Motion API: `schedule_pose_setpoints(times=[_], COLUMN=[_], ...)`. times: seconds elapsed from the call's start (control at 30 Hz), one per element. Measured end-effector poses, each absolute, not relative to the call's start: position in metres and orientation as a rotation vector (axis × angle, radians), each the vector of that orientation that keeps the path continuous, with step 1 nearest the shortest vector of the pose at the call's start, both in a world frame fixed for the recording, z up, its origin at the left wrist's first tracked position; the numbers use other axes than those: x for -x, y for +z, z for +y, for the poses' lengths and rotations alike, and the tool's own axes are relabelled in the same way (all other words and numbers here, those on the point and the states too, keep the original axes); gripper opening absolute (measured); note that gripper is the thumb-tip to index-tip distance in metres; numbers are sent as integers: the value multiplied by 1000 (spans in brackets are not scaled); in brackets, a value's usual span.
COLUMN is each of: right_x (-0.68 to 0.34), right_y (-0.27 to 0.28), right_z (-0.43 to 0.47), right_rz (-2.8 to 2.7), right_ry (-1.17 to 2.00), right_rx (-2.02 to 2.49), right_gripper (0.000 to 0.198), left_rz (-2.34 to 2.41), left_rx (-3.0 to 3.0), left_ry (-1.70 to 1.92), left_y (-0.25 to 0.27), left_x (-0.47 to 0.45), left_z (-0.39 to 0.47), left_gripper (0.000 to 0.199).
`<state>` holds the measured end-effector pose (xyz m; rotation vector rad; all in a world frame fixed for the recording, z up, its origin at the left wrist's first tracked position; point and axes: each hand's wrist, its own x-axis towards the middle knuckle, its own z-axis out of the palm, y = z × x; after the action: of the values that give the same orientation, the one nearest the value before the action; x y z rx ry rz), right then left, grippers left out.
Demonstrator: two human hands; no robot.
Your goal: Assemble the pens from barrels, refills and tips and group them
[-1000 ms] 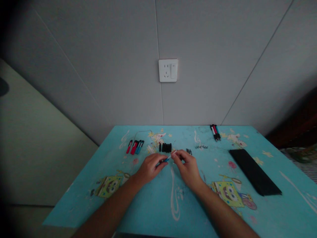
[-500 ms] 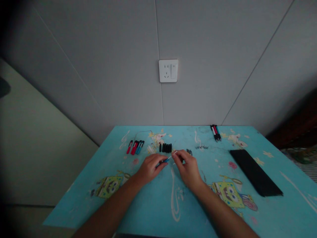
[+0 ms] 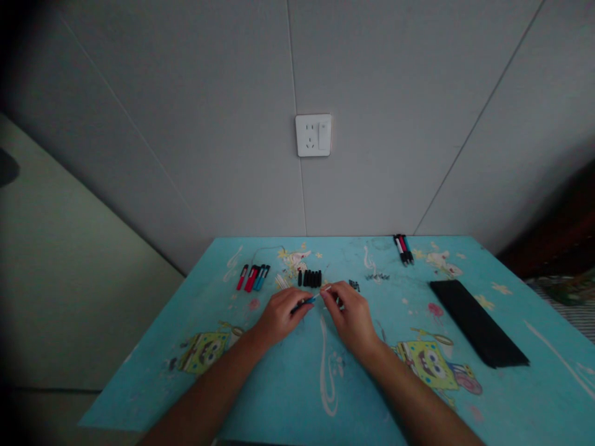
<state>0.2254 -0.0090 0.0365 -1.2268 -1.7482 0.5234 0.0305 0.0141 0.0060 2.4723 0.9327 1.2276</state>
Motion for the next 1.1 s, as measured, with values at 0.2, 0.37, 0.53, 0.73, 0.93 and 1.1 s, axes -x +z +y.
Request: schedule_pose_setpoints(times=[0.2,0.37,0.53,0.73,0.93,1.1], right_x=[-224,-226,-227,-226,-222,-219], right_y=[31,27,27,28,25,24], right_z=[-5,-1,-2,-1,-5,-8], right_rz=[-1587,-1538,-1498,-1438,-1498,-1581], right_ry=[850,982,1045,1107,996,905], right_rx=[1213,1193,1166,1133,1128,1162], right_gripper=[29,30,30,30,22,21], left_rz=[950,956,949,926,917,925], left_rx=[-2451,-2467,-2469,-2449,-2425,-2391], left_ry=[1217,1188,1147,1147,1163,1163], left_y=[7,6,7,10,7,6], left_x=[-30,-28,-29,-31,-31,-32], left_z=[14,14,13,13,12,10], left_gripper=[19,19,18,19,20,18])
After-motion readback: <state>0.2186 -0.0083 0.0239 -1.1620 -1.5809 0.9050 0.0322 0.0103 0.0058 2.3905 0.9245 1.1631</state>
